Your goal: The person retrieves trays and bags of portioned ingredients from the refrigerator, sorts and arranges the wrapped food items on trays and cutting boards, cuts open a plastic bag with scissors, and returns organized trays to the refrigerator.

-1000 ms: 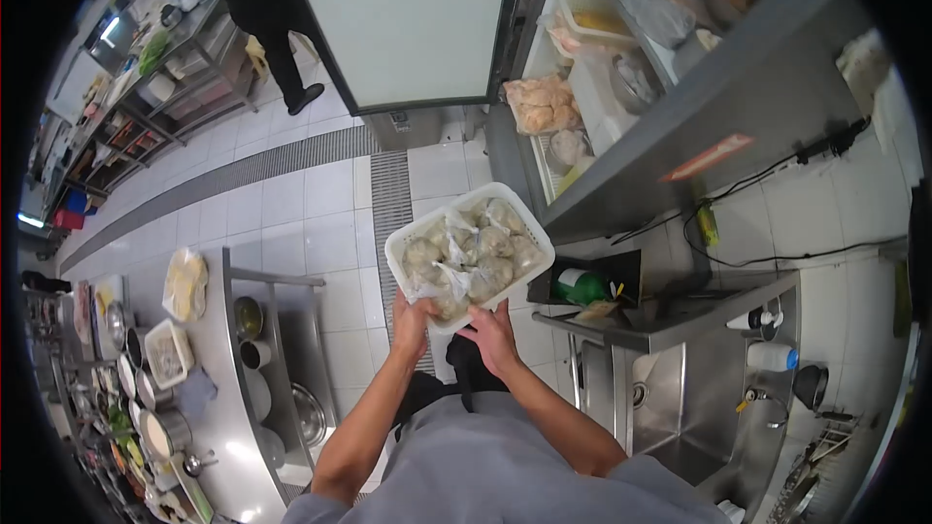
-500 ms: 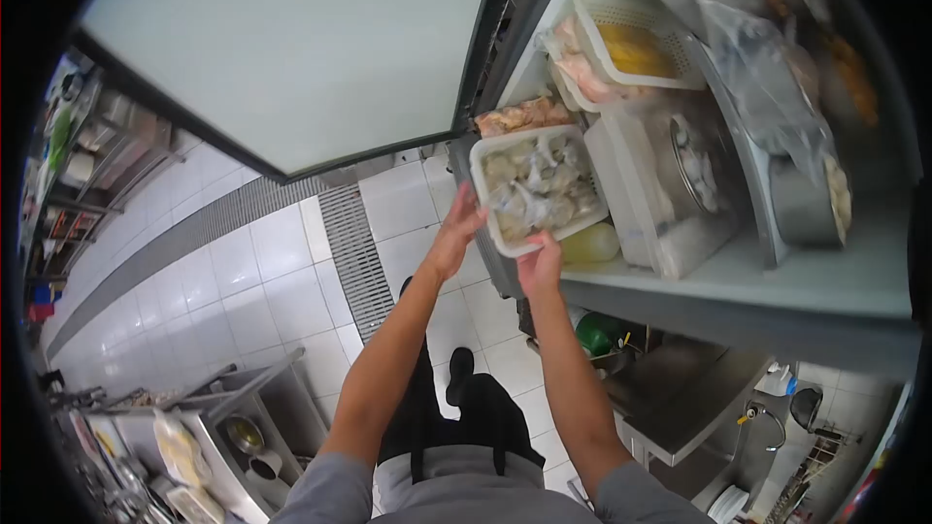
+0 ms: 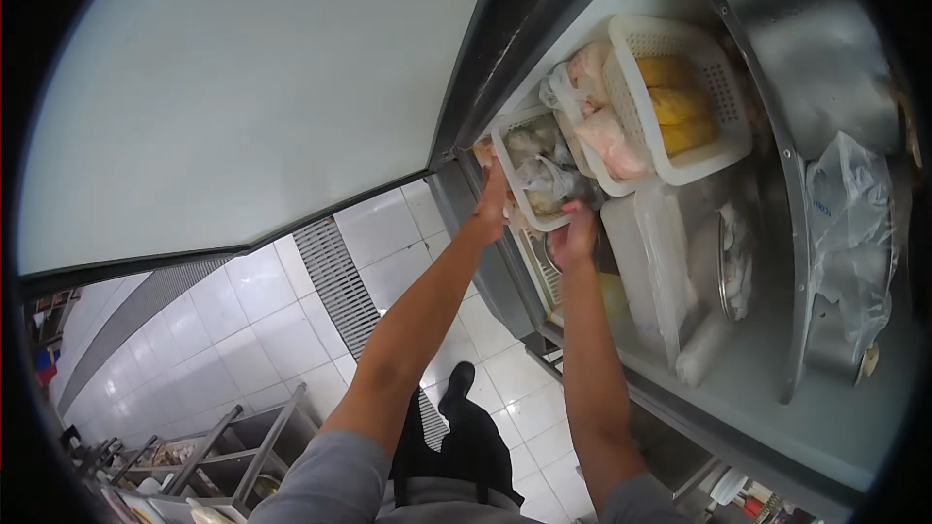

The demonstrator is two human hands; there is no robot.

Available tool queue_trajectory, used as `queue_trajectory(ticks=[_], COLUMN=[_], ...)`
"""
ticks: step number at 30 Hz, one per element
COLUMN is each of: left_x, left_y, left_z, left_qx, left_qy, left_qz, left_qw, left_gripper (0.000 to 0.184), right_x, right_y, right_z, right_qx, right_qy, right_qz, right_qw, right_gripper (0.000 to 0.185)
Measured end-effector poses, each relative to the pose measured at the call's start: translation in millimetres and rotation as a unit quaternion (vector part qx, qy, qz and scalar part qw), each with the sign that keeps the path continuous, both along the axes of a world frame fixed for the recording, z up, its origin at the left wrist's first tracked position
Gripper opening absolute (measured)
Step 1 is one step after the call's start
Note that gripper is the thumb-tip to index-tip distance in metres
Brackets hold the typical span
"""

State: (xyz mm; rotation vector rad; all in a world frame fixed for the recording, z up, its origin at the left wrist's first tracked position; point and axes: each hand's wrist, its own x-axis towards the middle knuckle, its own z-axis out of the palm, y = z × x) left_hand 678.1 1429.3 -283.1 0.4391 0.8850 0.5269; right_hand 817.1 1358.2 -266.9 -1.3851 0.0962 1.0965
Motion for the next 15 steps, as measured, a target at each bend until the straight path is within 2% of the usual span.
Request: queue_trajectory(ticks=[1,2,4,8,10,11,12,13,14,15], left_x=[6,8,6,5,0,-9,-26,-43,-60,-79], left_y=[1,1,1,-12,-20,-28,-38,-50,-66,-82], left_z=[-5,-7,1,2,-5,-1,14,25,20,12], left_qx=[-0.019,-0.021,-0.030,-0.007,0.025,0.024,0.055,0.087,0.088,0.090], left_qy=[0.050,0.047,0.050,0.090,0.156,0.157,0.168,0.178,0.181,0.186], left_qz=[0.009,0.010,0.020,0.045,0.099,0.104,0.085,0.067,0.067,0.069], left_qw=[0.999,0.999,0.998,0.995,0.982,0.982,0.981,0.978,0.977,0.976], left_gripper=[0.114,0.114,0.112,0.112,0.112,0.112,0.111,0.109,0.101,0.093], right_x=[4,4,-4,-3,-3,10,39,53,49,43], right_y=[2,2,6,2,-2,-8,-17,-20,-17,-12], right_z=[1,5,20,24,27,9,-33,-54,-44,-27], right_qx=[-0.029,-0.031,-0.111,-0.134,-0.143,-0.142,-0.184,-0.218,-0.212,-0.232], right_qy=[-0.003,-0.006,-0.058,-0.066,-0.134,-0.134,-0.276,-0.412,-0.414,-0.525], right_qz=[0.005,0.006,0.004,0.048,0.074,0.079,0.139,0.193,0.197,0.278], right_qw=[1.000,1.000,0.992,0.988,0.978,0.978,0.933,0.863,0.863,0.770], right_gripper=[0.017,0.017,0.021,0.022,0.034,0.034,0.045,0.057,0.057,0.068])
